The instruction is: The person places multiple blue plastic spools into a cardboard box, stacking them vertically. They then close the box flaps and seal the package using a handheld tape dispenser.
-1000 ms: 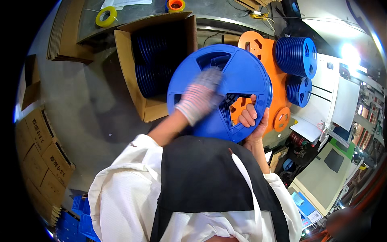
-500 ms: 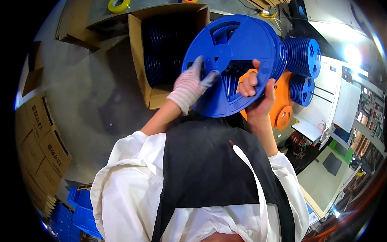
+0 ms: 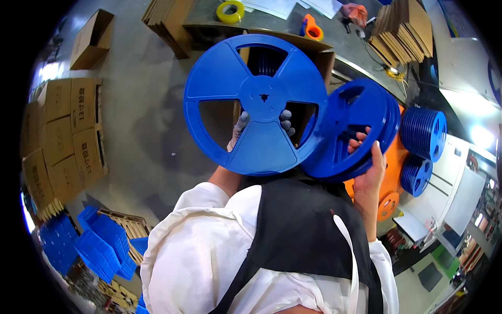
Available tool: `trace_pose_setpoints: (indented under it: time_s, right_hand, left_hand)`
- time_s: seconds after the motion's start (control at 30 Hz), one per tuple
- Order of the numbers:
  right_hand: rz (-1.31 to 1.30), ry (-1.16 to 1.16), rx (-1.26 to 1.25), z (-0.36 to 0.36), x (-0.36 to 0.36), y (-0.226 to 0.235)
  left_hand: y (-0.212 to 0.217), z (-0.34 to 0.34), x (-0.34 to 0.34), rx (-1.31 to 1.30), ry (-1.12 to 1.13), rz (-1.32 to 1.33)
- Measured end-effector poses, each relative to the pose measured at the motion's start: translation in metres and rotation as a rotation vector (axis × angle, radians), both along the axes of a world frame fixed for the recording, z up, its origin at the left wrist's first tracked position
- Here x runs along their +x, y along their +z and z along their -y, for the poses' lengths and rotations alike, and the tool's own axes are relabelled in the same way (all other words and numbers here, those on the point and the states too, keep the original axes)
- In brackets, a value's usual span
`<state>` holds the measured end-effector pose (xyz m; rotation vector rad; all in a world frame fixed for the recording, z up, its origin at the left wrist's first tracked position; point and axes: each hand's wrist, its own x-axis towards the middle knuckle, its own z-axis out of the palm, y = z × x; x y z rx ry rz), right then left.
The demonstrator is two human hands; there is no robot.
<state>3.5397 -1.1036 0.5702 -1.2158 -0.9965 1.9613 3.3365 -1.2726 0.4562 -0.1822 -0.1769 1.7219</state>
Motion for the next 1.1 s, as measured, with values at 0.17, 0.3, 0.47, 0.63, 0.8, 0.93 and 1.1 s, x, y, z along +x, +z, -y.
trace_pose_setpoints:
  time_s: [0.17,0.3,0.47,0.63,0.8,0.93,1.1]
  right_hand:
    - [-0.237,0.01,0.003,-0.011,0.031,-0.008]
    - [-0.357,0.034,0.028,-0.021,0.065,-0.008]
    - [-0.765,-0.004,-0.069,-0.033,0.09,-0.006]
    - [-1.035,-0.018,-0.229,-0.038,0.09,-0.002]
    - [-1.072,-0.025,-0.228,-0.036,0.079,-0.005]
    - [-1.043,-0.081,-0.262,-0.041,0.066,-0.007]
    - [-0.996,-0.041,-0.219,-0.041,0.064,-0.011]
  left_hand:
    - [-0.001,0.004,0.0,0.158,0.129,0.083]
    - [-0.001,0.009,-0.011,0.132,0.18,0.046]
    - [0.003,0.021,-0.032,-0.017,0.313,-0.127]
    - [0.007,0.029,-0.047,-0.139,0.397,-0.266]
    - [0.01,0.035,-0.055,-0.206,0.399,-0.351]
    - [0.013,0.033,-0.052,-0.234,0.357,-0.379]
    - [0.008,0.03,-0.044,-0.281,0.315,-0.391]
